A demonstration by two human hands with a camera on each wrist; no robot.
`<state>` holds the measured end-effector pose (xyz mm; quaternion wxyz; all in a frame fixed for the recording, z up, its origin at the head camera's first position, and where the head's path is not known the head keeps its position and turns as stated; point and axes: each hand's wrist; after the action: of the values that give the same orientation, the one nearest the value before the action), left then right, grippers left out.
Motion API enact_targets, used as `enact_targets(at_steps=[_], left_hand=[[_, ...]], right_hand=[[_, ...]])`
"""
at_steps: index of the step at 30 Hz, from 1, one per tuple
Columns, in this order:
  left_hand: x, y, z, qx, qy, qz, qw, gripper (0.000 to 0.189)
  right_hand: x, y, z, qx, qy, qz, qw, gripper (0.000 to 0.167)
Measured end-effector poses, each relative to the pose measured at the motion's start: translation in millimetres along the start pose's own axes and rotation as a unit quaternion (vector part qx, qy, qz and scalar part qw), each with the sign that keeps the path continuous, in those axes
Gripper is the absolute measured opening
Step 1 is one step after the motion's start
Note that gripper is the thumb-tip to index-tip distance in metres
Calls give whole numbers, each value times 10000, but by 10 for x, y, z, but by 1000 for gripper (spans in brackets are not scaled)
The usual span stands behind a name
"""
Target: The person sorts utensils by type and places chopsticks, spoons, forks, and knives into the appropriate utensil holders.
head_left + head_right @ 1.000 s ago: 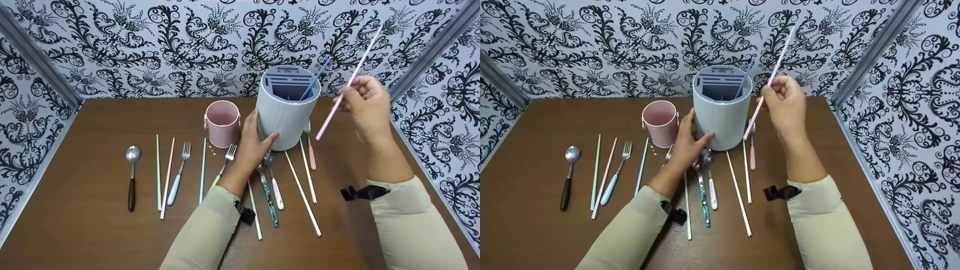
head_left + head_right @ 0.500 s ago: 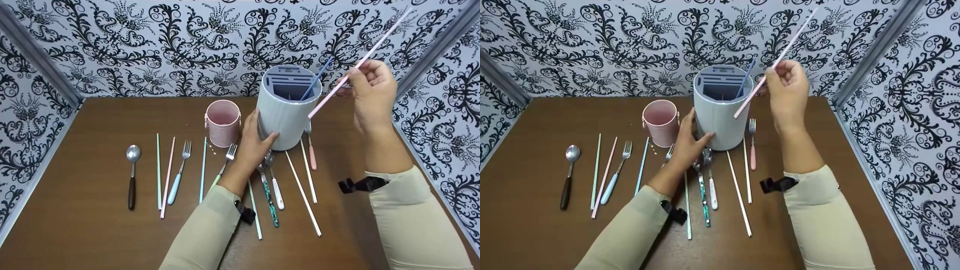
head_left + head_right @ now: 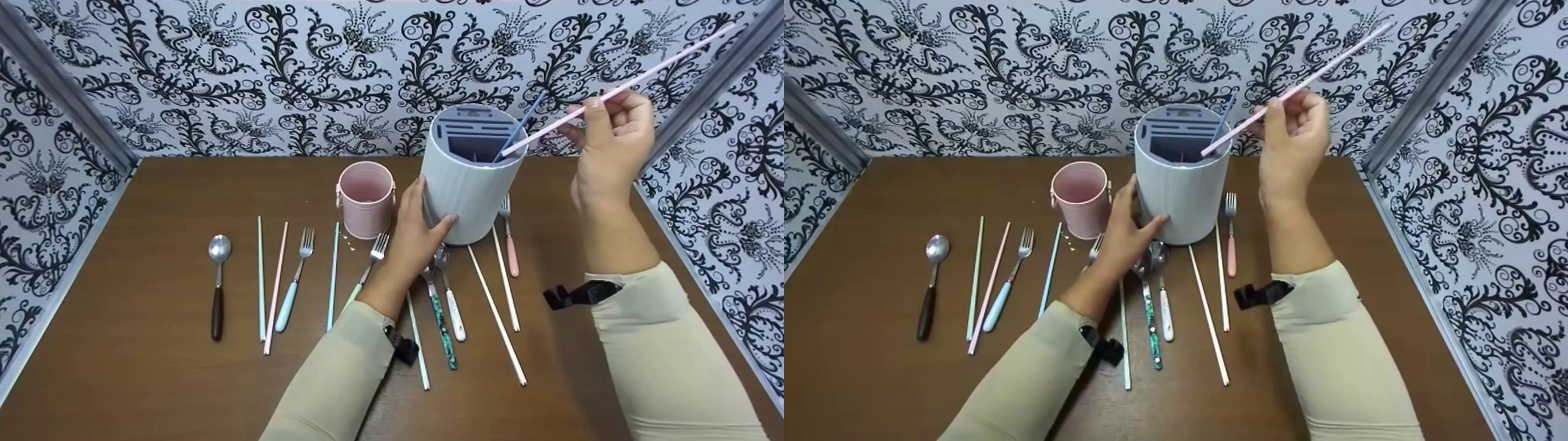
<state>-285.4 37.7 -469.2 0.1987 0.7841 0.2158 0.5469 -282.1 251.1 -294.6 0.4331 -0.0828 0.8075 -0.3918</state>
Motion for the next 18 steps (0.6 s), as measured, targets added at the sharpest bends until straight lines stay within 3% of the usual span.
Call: enact_targets(at_steps=[18], left_hand=[[-12, -13, -4, 41, -2, -28, 10000, 92]], right_hand=[[360, 117, 60, -534, 278, 527, 9968, 18]])
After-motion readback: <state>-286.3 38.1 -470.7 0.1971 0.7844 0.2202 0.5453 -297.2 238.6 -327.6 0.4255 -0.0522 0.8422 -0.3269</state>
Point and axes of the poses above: each hand's wrist, its own z-axis away from the middle knuckle, its own y-axis out of the back of the hand, x = y × z, and after that the axes turned 10 degrees about -z, right-handed
